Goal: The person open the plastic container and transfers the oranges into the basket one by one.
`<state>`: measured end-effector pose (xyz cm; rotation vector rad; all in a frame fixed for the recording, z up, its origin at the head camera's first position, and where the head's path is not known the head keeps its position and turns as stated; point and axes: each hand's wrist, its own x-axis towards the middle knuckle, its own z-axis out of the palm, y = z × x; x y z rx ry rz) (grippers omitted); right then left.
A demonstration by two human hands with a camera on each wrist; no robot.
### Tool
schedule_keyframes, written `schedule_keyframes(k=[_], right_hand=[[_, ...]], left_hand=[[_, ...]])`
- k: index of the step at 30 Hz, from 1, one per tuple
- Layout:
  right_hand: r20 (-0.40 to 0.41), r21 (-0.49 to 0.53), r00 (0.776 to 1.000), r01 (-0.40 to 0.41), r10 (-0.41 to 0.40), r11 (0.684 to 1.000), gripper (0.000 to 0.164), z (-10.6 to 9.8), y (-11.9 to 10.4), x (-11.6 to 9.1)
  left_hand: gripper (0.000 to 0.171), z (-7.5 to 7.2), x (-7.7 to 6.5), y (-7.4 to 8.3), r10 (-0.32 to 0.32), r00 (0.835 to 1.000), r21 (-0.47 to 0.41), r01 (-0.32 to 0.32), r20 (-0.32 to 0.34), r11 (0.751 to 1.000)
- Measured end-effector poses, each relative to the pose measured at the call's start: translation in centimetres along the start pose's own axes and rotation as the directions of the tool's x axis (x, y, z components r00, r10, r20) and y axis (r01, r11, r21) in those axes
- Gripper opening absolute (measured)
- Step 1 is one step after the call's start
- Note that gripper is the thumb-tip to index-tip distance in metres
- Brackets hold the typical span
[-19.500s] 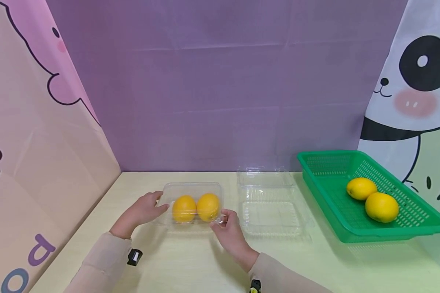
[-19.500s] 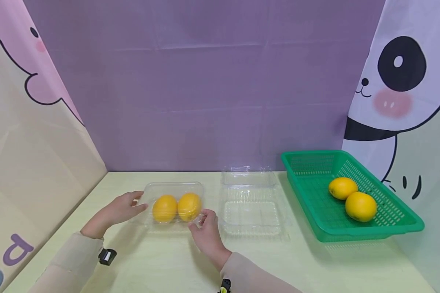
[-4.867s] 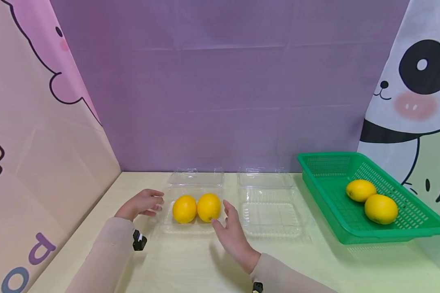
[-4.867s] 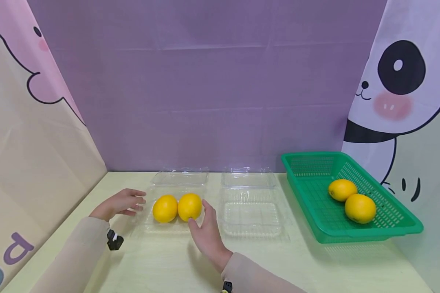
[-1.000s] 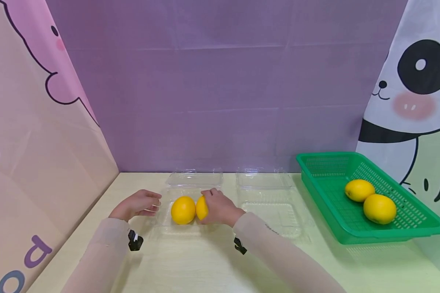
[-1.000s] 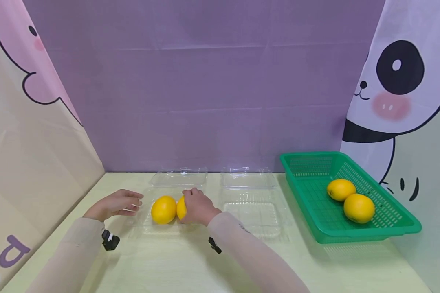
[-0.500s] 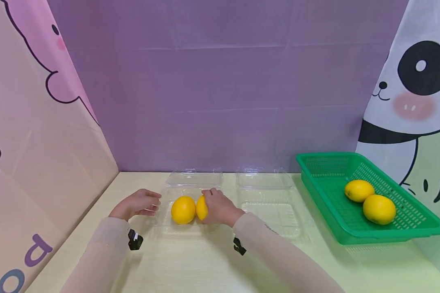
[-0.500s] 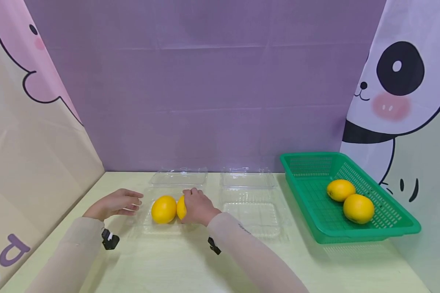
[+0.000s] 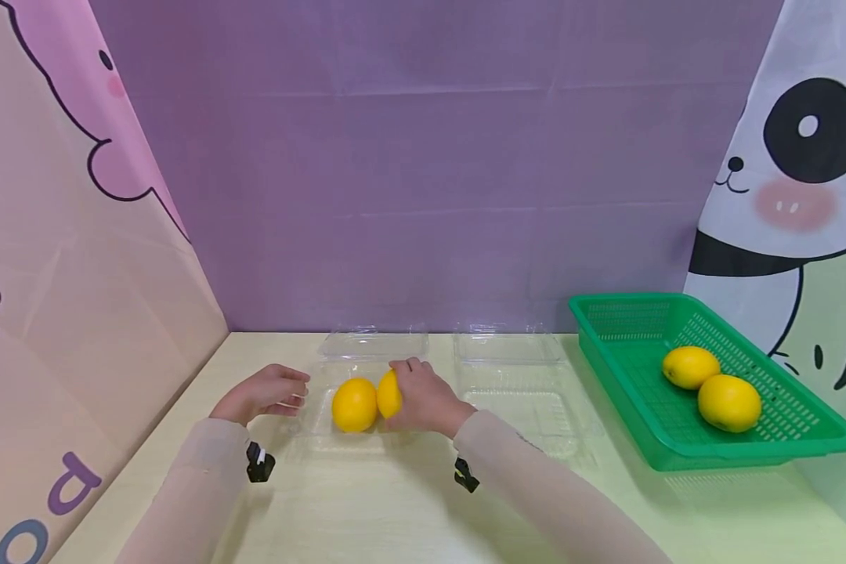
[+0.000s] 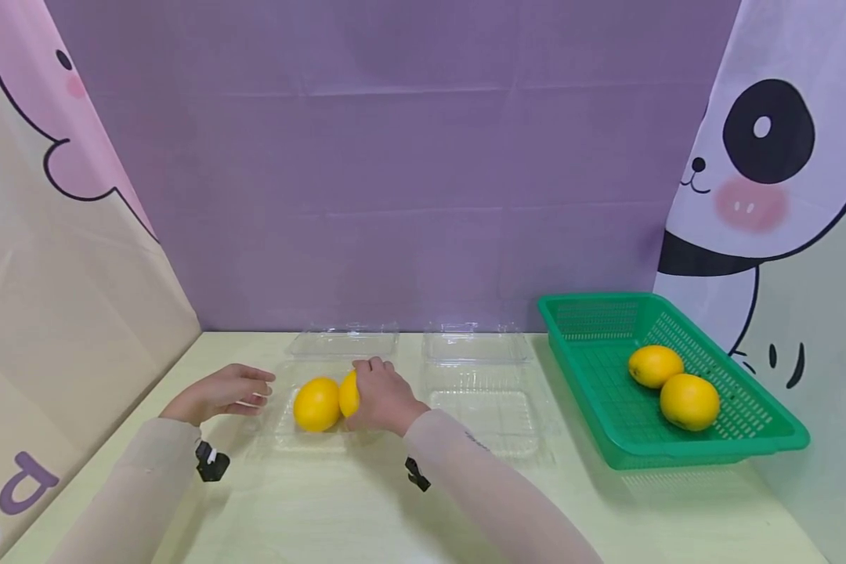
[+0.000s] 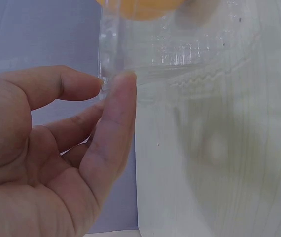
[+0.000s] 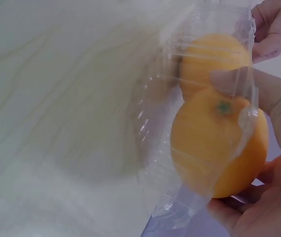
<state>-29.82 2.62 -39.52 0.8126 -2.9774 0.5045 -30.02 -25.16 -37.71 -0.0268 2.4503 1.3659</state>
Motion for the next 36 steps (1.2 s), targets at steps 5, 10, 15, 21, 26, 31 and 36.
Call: schedule_keyframes(k=[5,10,15,21,26,31,36], right_hand=[[-0.01,0.005,1.0,-0.002,0.002,1.0,0.094,-0.4,0.1,-0.2],[-0.013,0.008,1.0,-0.005,0.005,1.0,0.093,-0.7,0.0,-0.3],[-0.028,0.031,1.0,0.005,-0.004,0.999,0.092,-1.4,-0.1,-0.5],[-0.052,0.067,0.998,0.035,-0.031,0.997,0.092,-2.4,0.1,-0.9],[-0.063,0.084,0.997,0.052,-0.047,0.995,0.092,-3.1,0.3,-1.0],[-0.07,0.106,0.997,0.048,-0.041,0.993,0.092,-3.8,0.6,-1.3],[-0.08,0.145,0.996,0.042,-0.031,0.988,0.092,-4.6,1.3,-1.8]], left_hand=[[0.052,0.0,0.1,-0.1,-0.001,1.0,-0.002,0.001,-0.003,1.0],[0.051,0.0,0.2,-0.2,-0.006,1.0,0.014,0.006,-0.005,1.0],[0.051,0.0,0.2,-0.2,-0.001,1.0,0.012,0.001,-0.007,1.0],[0.05,0.0,0.2,-0.3,0.005,1.0,0.007,-0.005,-0.005,1.0],[0.051,0.0,0.1,-0.1,0.001,1.0,0.008,-0.001,-0.009,1.0],[0.051,0.1,0.1,-0.1,-0.006,1.0,0.009,0.006,-0.014,1.0],[0.051,0.1,0.1,-0.2,-0.008,1.0,0.003,0.008,-0.016,1.0]])
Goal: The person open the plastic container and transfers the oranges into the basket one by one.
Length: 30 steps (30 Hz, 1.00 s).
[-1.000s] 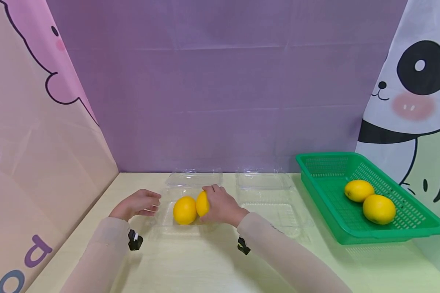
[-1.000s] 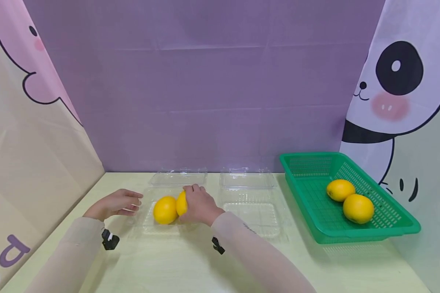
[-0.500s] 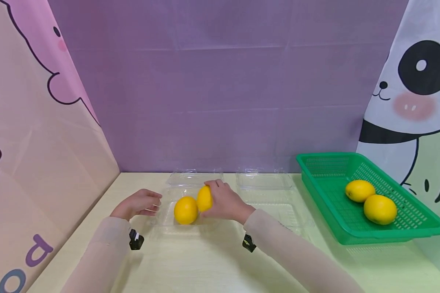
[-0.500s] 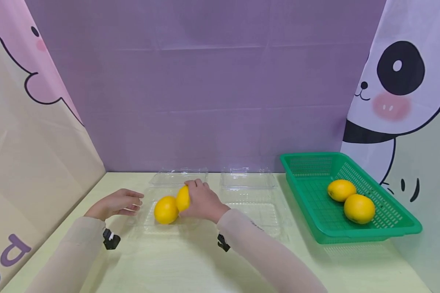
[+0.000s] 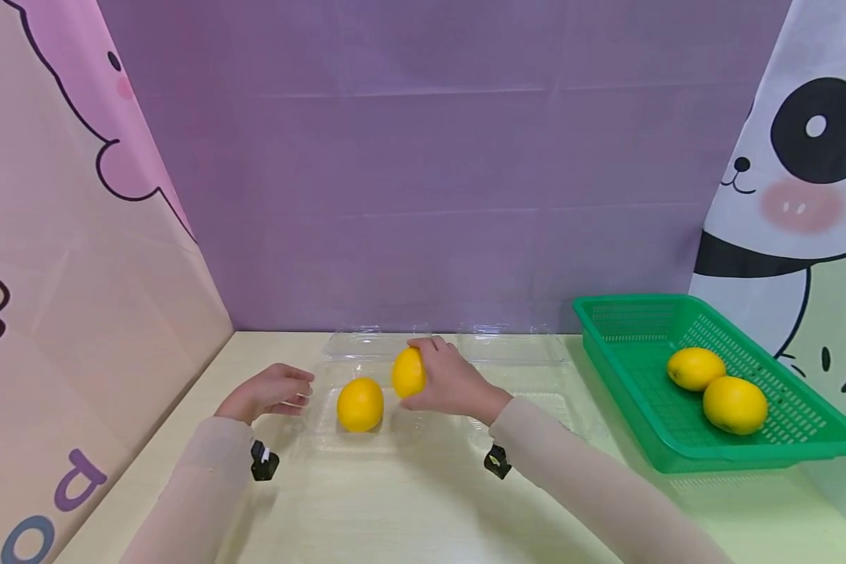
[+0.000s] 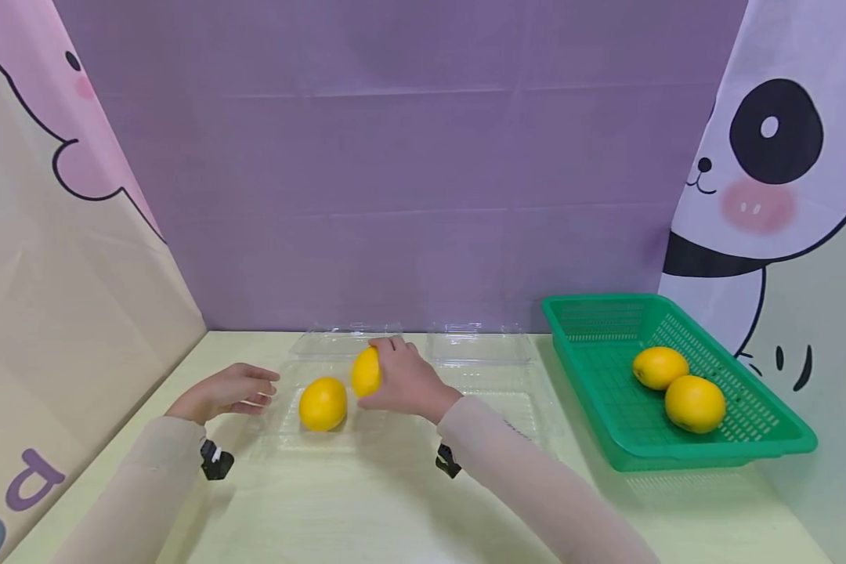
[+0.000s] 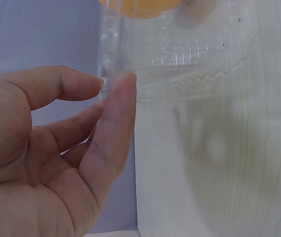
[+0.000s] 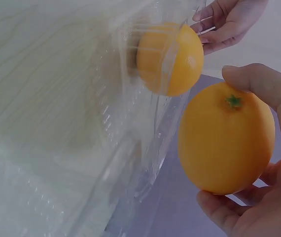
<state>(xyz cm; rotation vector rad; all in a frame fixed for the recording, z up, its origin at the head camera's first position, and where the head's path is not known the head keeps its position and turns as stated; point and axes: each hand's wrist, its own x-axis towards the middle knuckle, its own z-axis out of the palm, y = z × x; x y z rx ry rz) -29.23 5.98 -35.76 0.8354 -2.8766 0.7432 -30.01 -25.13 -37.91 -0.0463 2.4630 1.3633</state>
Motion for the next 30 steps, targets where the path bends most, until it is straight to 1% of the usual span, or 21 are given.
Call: schedule_keyframes(k=[8,17,24,30], right_hand=[[-0.012,0.03,1.0,-0.003,0.003,1.0,0.092,-1.8,0.9,-1.1],[-0.037,0.04,0.999,0.019,-0.018,0.999,0.091,-2.9,2.3,-1.9],[-0.056,0.02,0.998,0.027,-0.026,0.999,0.09,-3.5,2.9,-2.5],[-0.063,-0.009,0.998,0.014,-0.014,1.0,0.09,-3.9,3.7,-3.0]], left_hand=[[0.051,-0.1,0.0,0.0,-0.003,1.0,0.002,0.003,0.003,1.0],[0.051,-0.1,-0.1,0.0,0.0,1.0,0.001,0.0,0.003,1.0],[0.05,-0.1,-0.2,0.0,0.003,1.0,-0.005,-0.003,0.006,1.0],[0.05,0.0,-0.1,0.0,0.004,1.0,-0.003,-0.004,0.005,1.0]])
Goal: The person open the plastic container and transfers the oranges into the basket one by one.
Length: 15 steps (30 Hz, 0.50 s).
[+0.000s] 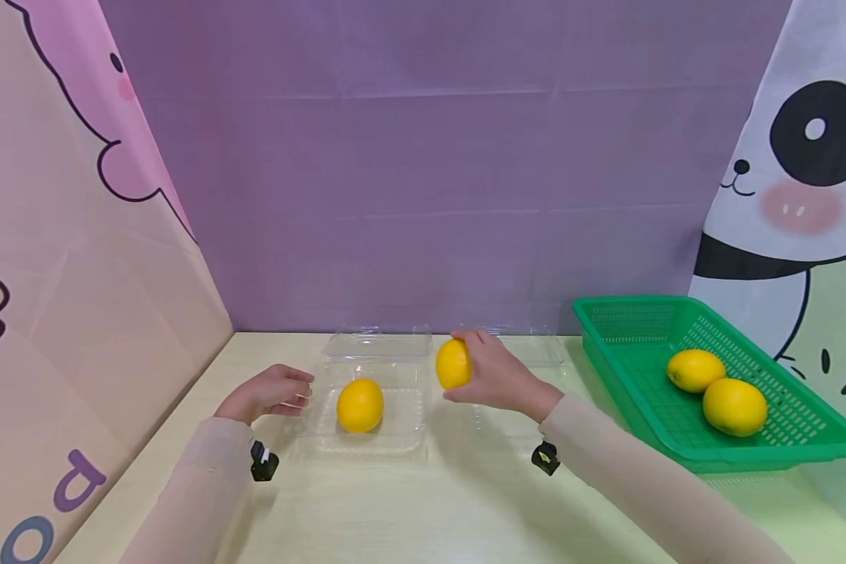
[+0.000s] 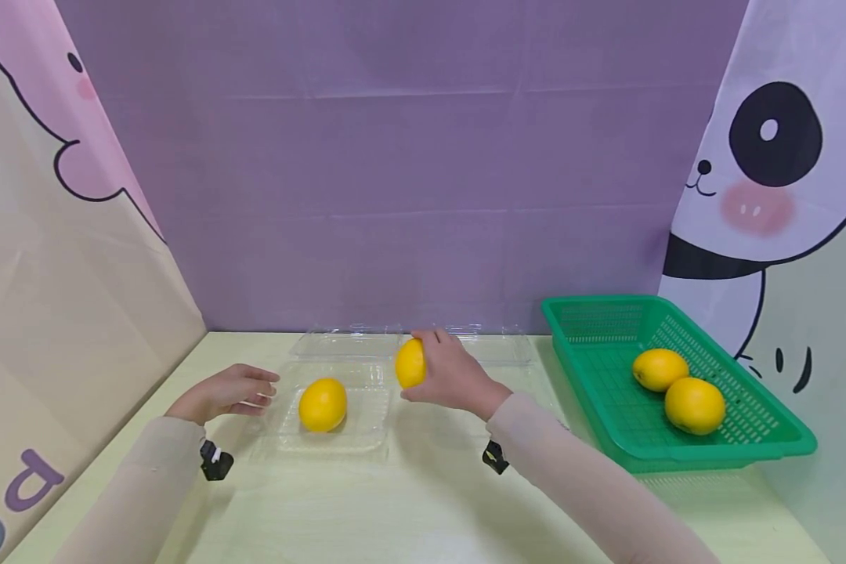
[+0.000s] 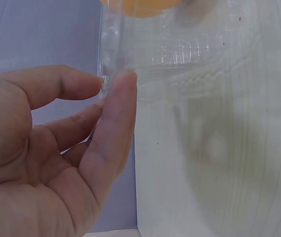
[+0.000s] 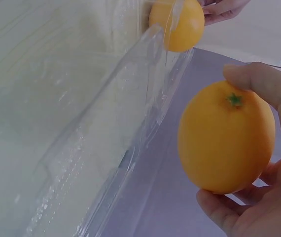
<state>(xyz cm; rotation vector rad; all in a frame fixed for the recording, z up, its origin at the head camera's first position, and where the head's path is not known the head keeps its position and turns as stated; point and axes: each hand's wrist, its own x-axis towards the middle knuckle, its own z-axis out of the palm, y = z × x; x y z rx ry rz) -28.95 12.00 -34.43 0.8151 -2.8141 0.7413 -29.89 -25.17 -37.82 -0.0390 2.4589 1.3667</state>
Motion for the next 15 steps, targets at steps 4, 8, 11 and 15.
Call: schedule_keyframes(k=[4,8,11,15], right_hand=[[-0.013,-0.011,1.0,-0.018,0.017,1.0,0.089,-0.6,0.6,-0.3],[-0.022,0.006,0.998,-0.056,0.057,0.998,0.088,-1.4,1.2,-0.6],[-0.02,0.017,0.996,-0.088,0.088,0.996,0.088,-1.8,1.8,-0.9],[-0.027,0.011,0.994,-0.108,0.108,0.994,0.087,-2.4,2.7,-1.3]], left_hand=[[0.05,0.0,0.1,-0.1,0.0,1.0,-0.001,0.0,0.001,1.0],[0.051,0.0,0.1,-0.1,-0.001,1.0,0.002,0.001,0.002,1.0],[0.051,0.0,0.2,-0.1,-0.001,1.0,-0.002,0.001,0.002,1.0],[0.051,0.0,0.2,-0.1,0.005,1.0,-0.008,-0.005,0.005,1.0]])
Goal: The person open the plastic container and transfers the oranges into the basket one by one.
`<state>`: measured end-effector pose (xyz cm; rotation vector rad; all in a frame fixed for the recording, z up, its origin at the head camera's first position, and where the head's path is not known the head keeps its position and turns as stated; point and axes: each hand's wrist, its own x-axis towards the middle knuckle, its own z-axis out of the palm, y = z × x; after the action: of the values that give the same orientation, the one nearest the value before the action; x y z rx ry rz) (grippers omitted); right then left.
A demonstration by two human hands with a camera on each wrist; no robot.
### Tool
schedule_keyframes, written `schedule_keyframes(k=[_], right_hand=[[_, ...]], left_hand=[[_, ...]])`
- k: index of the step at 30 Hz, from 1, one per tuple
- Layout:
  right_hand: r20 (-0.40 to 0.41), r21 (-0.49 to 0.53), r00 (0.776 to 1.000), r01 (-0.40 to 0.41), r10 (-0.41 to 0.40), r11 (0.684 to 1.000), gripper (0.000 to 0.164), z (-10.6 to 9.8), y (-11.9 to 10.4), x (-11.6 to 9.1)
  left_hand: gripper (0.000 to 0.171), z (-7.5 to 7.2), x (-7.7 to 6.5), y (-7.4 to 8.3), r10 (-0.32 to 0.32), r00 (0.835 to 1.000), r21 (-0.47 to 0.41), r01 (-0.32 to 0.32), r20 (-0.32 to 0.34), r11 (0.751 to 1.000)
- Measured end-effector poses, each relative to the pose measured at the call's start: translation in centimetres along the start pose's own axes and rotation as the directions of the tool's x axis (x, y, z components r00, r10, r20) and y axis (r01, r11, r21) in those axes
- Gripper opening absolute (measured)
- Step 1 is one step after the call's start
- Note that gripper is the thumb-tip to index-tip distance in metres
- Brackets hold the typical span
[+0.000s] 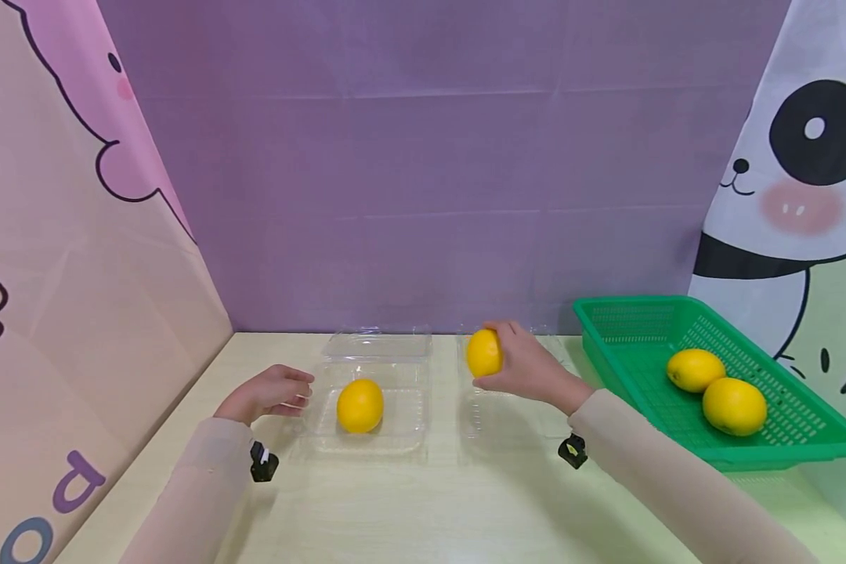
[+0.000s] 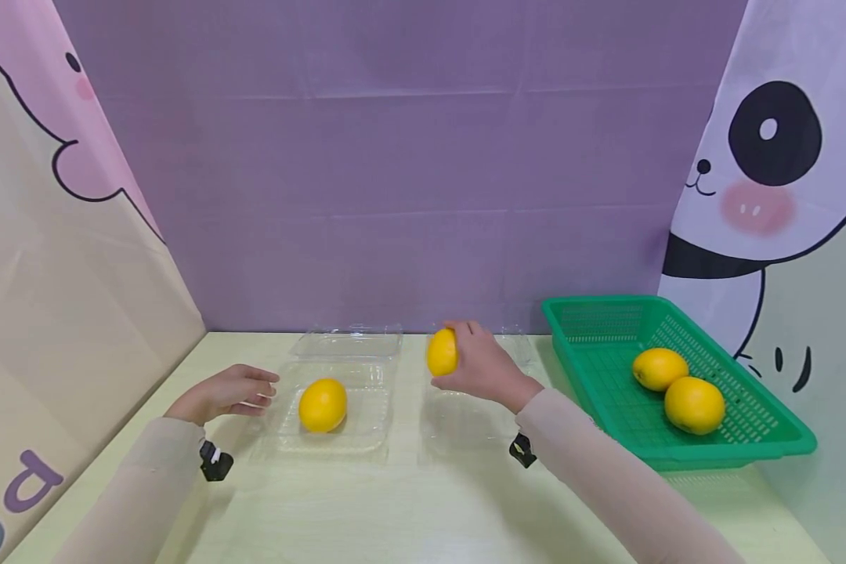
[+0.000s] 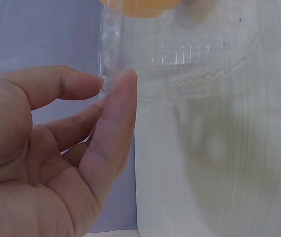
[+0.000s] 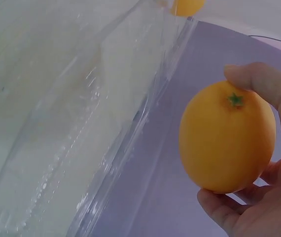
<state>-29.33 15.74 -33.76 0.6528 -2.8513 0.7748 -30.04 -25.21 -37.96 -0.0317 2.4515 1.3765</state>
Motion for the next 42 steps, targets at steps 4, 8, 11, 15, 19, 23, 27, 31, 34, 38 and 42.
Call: schedule_keyframes(k=[4,8,11,15,19,23,27,31,34,38,42], right_hand=[[-0.033,-0.012,0.999,0.013,-0.014,1.0,0.086,-0.7,0.9,-0.3],[-0.052,-0.01,0.998,0.024,-0.025,1.0,0.085,-1.2,1.8,-0.5],[-0.059,-0.002,0.998,0.015,-0.015,1.0,0.086,-1.5,2.3,-0.6],[-0.073,-0.014,0.997,-0.002,0.001,1.0,0.087,-2.0,3.0,-0.7],[-0.083,-0.028,0.996,-0.016,0.014,0.999,0.087,-2.9,3.7,-0.9],[-0.088,-0.017,0.995,-0.04,0.038,0.999,0.088,-3.8,4.5,-1.2],[-0.088,-0.004,0.993,-0.075,0.075,0.997,0.088,-4.8,5.3,-1.5],[-0.094,0.001,0.99,-0.103,0.102,0.995,0.088,-6.0,5.9,-1.7],[-0.097,0.009,0.988,-0.121,0.122,0.993,0.09,-6.6,6.3,-1.7],[-0.101,0.002,0.985,-0.138,0.138,0.99,0.092,-7.2,7.0,-1.8],[-0.104,-0.003,0.983,-0.151,0.15,0.988,0.093,-7.8,7.6,-1.9]], left_hand=[[0.051,-0.1,-0.1,0.0,0.004,1.0,-0.002,-0.004,0.005,1.0],[0.051,-0.1,-0.1,-0.1,-0.001,1.0,-0.002,0.001,0.003,1.0],[0.051,-0.1,-0.1,-0.1,-0.007,1.0,-0.002,0.007,-0.004,1.0],[0.051,-0.1,-0.1,-0.1,-0.007,1.0,0.001,0.007,-0.004,1.0],[0.051,0.0,0.0,-0.1,-0.01,1.0,0.002,0.01,-0.006,1.0],[0.051,-0.1,0.1,-0.2,-0.016,1.0,0.006,0.016,-0.005,1.0],[0.051,0.0,-0.1,0.0,-0.017,1.0,0.011,0.017,-0.004,1.0],[0.051,0.1,-0.3,0.2,-0.018,1.0,0.016,0.018,-0.008,1.0],[0.051,0.1,-0.3,0.2,-0.024,1.0,0.017,0.024,-0.01,1.0],[0.051,0.1,-0.2,0.1,-0.022,1.0,0.019,0.022,-0.008,1.0],[0.051,0.0,-0.1,0.0,-0.014,1.0,0.015,0.014,-0.004,1.0]])
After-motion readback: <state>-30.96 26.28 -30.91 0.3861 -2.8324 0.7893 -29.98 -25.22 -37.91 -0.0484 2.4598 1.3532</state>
